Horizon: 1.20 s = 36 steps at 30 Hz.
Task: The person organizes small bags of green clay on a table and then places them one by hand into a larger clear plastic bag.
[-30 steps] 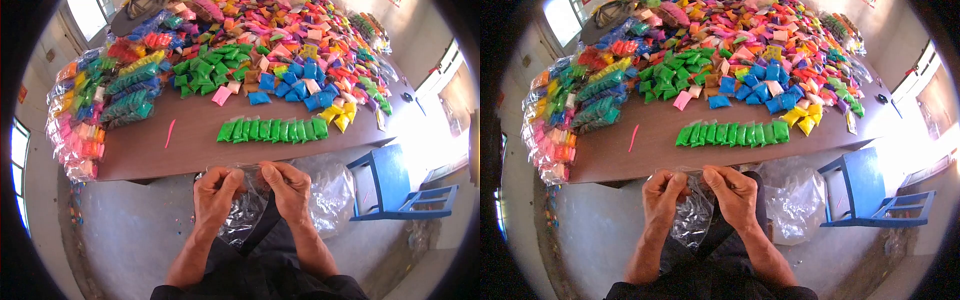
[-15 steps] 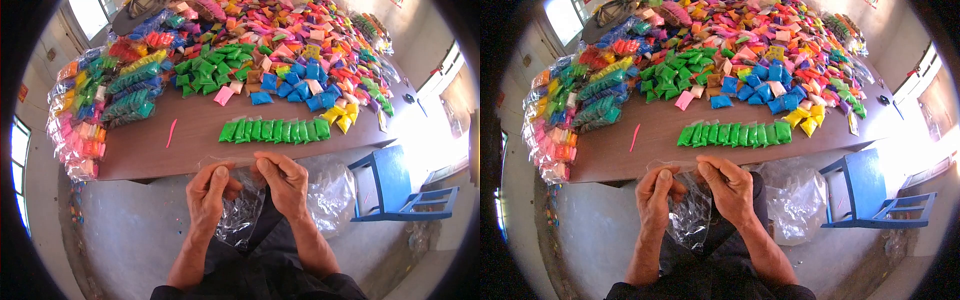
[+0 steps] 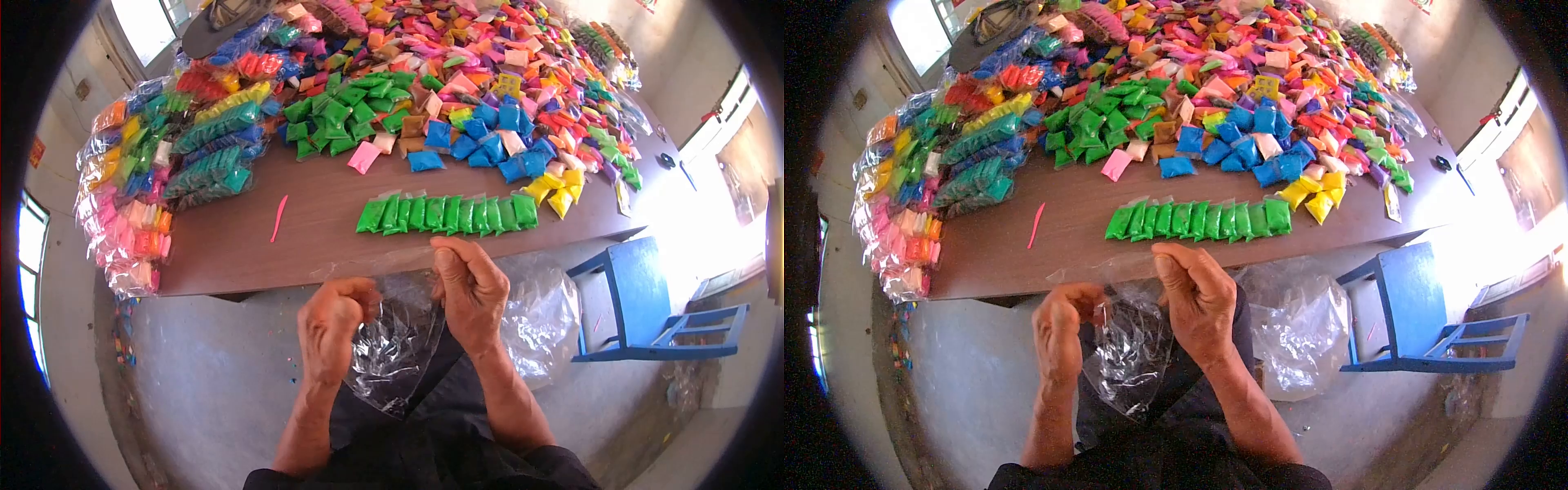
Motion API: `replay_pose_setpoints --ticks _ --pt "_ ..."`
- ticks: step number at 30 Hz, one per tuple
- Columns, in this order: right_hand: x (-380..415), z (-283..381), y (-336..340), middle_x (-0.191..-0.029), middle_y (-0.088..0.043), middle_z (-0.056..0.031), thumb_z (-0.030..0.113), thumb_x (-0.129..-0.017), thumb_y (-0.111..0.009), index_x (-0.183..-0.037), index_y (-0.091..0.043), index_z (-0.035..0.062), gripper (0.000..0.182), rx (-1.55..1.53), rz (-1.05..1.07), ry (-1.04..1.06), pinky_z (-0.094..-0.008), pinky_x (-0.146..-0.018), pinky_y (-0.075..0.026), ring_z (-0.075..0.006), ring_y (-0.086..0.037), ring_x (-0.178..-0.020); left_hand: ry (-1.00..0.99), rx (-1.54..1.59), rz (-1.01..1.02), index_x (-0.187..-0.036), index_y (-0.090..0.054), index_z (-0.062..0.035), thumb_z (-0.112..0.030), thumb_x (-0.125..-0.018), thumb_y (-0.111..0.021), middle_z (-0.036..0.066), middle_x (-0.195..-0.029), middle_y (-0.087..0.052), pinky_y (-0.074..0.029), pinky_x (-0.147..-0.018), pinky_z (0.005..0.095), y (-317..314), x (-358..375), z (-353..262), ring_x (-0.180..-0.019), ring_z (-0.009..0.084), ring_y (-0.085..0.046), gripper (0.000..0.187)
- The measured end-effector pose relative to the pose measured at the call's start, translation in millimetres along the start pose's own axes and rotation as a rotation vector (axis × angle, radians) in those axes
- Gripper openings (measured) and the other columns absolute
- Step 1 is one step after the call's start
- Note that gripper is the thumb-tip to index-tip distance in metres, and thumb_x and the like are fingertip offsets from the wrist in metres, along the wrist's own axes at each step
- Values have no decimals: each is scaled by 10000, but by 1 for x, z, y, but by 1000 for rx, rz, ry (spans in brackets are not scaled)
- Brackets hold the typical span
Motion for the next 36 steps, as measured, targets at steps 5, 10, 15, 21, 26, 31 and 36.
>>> replay_pose_setpoints --ticks 5,10,15,21,26,31,36 --pt "3 8 -9 -848 -671 -81 61 -966 -776 -1132 -782 34 168 95 60 103 -318 -660 -521 -184 -670 -753 351 44 382 -1199 -715 55 -230 -947 -823 120 -1165 -746 -582 -926 329 -20 1 -4 -1051 174 -697 396" --pt "7 20 -15 -878 -709 -96 57 -949 -794 -1143 -787 44 194 94 141 222 -316 -658 -531 -200 -682 -754 353 182 344 -1109 -761 45 -158 -977 -807 67 -1014 -770 -570 -818 275 -19 -5 6 -911 114 -691 247" --pt "8 20 -18 -897 -723 -108 50 -932 -811 -1149 -785 37 219 118 147 263 -323 -643 -543 -212 -696 -748 271 93 222 -999 -787 30 -90 -989 -781 39 -897 -764 -549 -729 245 -22 -1 8 -806 77 -668 121" --pt "9 17 -20 -881 -720 -123 50 -939 -807 -1140 -780 20 205 152 72 288 -319 -615 -534 -218 -694 -726 286 70 68 -936 -761 14 -63 -978 -764 28 -856 -741 -527 -705 243 -22 4 7 -765 72 -646 88" --pt "7 12 -11 -853 -706 -113 48 -945 -803 -1124 -779 10 184 187 42 187 -305 -608 -509 -191 -655 -698 278 184 -10 -912 -708 -17 -77 -969 -758 27 -818 -701 -497 -671 256 -2 8 18 -725 93 -623 97" --pt "2 -1 -1 -829 -688 -78 37 -952 -794 -1119 -784 21 168 172 -48 161 -284 -614 -482 -152 -611 -684 253 245 -8 -993 -698 -1 -193 -995 -755 51 -859 -698 -507 -705 286 25 12 34 -772 123 -633 201" --pt "3 0 -9 -845 -694 -66 52 -958 -793 -1121 -783 34 165 112 22 120 -278 -620 -477 -141 -610 -692 205 170 109 -1142 -692 16 -370 -1006 -742 96 -1042 -727 -532 -827 315 6 10 20 -959 149 -655 413"
Point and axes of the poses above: each hand's wrist, its own x-axis away from the middle knuckle, its own y-axis out of the back of the hand, z = x × y, the point moved 4 cm from there along -x, towards the middle knuckle
